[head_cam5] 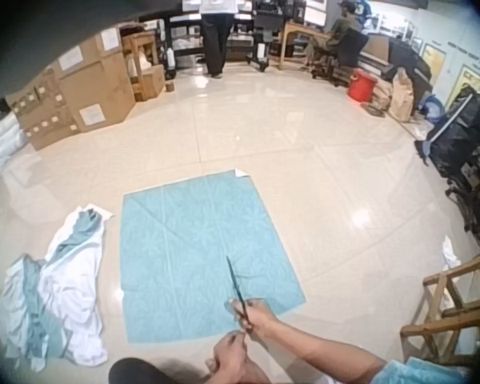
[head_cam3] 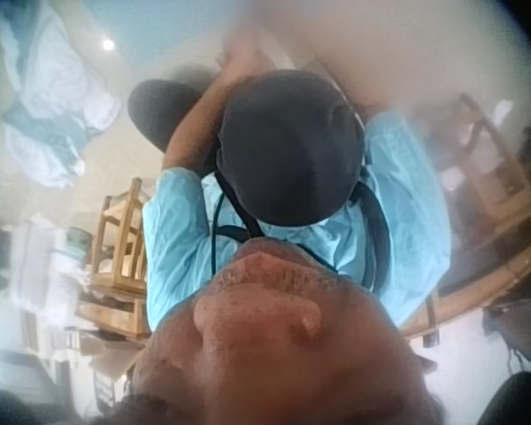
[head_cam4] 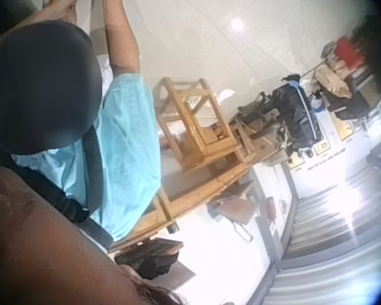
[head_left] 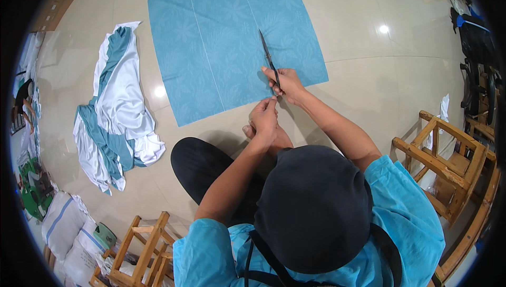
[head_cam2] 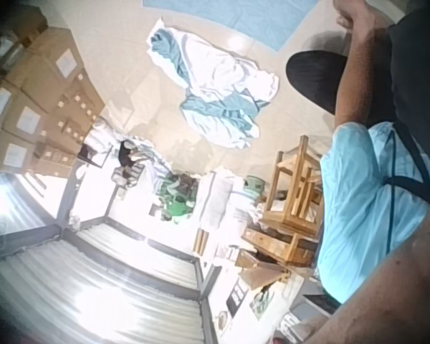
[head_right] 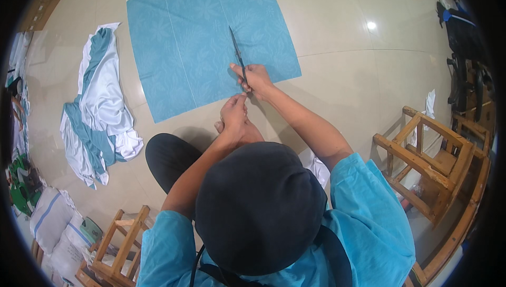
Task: The person sits on the floor and uses scissors to cut a large piece of light blue fabric into smaller rectangular pieces. They fold the fabric, cut along marked lines, and set the cut pieces aside.
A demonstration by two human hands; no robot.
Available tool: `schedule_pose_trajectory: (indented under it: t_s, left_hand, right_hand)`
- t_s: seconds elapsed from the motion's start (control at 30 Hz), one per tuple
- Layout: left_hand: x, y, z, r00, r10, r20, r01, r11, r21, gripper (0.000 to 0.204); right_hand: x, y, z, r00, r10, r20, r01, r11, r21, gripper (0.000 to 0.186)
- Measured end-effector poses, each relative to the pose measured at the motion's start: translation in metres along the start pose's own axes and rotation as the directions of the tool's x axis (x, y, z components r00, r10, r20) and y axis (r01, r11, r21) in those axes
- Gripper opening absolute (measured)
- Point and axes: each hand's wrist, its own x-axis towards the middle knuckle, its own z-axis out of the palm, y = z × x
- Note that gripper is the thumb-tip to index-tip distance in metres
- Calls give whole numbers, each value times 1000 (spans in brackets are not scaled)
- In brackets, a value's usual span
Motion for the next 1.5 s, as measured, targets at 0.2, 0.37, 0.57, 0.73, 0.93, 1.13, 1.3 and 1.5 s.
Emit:
schedule_pose_trajectory:
  t_s: [0.2,0.37,0.57,0.73,0.93,1.13,1.3,1.5]
  left_hand:
    - [2,-2,-1,1000,11,11,-11,1000,-6,25]
    - [1,-2,-1,1000,9,-2,-9,1000,12,27]
    - [2,-3,0,1000,4,-1,-4,1000,8,28]
    - [2,-3,1,999,45,-1,-45,999,17,27]
    - [1,-2,1,1000,18,-3,-18,1000,-5,26]
    - [-1,-1,1,1000,21,-5,-21,1000,3,26]
    - [-1,0,1,1000,19,-4,-19,1000,7,26]
    - [-1,0,1,1000,24,-1,-24,1000,1,26]
  right_hand:
    - [10,-11,4,1000,-21,-21,21,999,-27,51]
    - [13,-14,6,999,-35,-9,34,999,-11,50]
    - [13,-15,7,999,-39,-7,39,999,0,48]
    - [15,-14,6,999,-43,-18,43,999,-9,48]
    - [17,-12,5,999,-49,-16,49,999,-11,48]
    - [20,-19,5,999,-37,-8,37,999,-2,51]
    - [30,-26,9,999,-42,-20,42,999,-8,50]
    - [34,-29,11,999,-48,-14,48,999,-12,50]
